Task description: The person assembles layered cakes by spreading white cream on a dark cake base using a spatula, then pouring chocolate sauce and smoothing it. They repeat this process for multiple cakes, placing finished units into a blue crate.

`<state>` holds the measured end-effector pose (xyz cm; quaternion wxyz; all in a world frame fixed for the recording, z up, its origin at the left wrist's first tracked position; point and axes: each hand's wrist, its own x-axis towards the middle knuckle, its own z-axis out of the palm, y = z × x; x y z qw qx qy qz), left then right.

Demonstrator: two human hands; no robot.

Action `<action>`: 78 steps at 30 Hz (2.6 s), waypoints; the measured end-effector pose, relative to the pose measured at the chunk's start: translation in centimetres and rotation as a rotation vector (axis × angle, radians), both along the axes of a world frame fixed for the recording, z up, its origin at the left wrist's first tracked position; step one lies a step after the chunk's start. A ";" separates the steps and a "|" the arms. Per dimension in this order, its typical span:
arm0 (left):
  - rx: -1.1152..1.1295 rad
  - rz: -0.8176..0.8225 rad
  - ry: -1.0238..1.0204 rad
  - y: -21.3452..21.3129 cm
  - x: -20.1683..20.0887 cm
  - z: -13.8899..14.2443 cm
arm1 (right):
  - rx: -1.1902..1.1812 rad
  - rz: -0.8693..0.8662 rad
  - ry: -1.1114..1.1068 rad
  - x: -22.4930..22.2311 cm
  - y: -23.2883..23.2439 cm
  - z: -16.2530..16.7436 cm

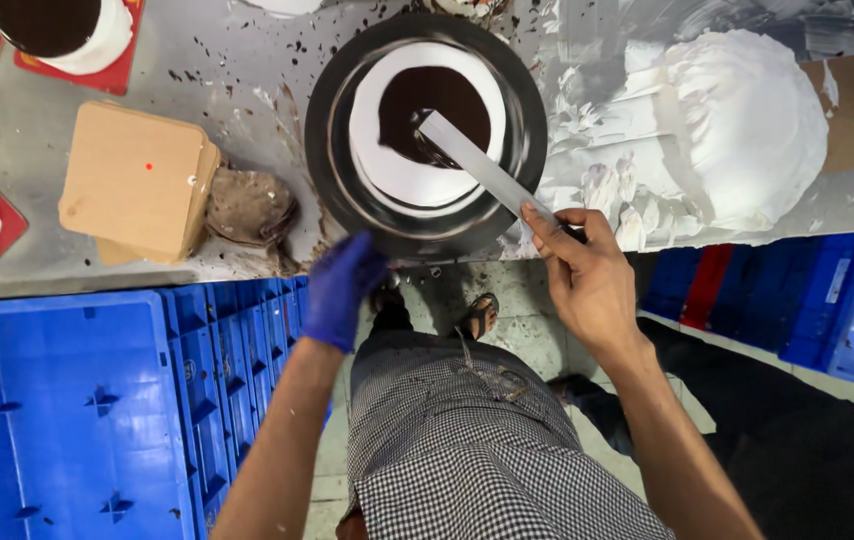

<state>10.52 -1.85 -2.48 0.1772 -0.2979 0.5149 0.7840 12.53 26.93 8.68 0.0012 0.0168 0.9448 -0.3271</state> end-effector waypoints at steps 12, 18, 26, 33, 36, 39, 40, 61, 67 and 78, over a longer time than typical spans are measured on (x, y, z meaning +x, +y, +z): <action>0.066 0.301 0.045 -2.2 -3.7 -0.9 | -0.005 -0.004 0.032 0.2 -0.8 -0.2; 0.007 -0.451 0.007 4.5 3.4 -1.5 | -0.071 0.027 0.075 0.3 -1.0 -0.4; 0.017 -0.550 -0.112 4.0 4.7 -1.5 | -0.076 0.020 0.103 0.7 -1.2 -0.8; -0.076 -0.459 0.147 3.4 4.0 -2.9 | -0.098 0.046 0.150 1.0 -1.7 -1.1; -0.034 -0.454 0.131 3.5 5.0 -3.7 | -0.092 0.020 0.118 1.3 -1.8 -1.2; -0.014 -0.452 0.091 3.7 5.9 -4.0 | -0.112 -0.009 0.076 1.5 -2.0 -1.3; 0.003 -0.453 0.072 3.8 6.0 -3.9 | -0.131 0.013 0.106 1.5 -2.2 -1.4; 0.016 -0.213 -0.035 -3.4 5.5 -12.0 | 0.039 -0.074 0.339 -23.8 2.3 -6.6; 0.011 -0.061 0.127 -2.9 3.4 -12.1 | 0.134 -0.151 0.260 -15.2 6.1 -7.6; 0.406 0.113 -0.128 13.5 2.5 -5.2 | -0.684 -0.524 0.185 2.7 8.2 -7.0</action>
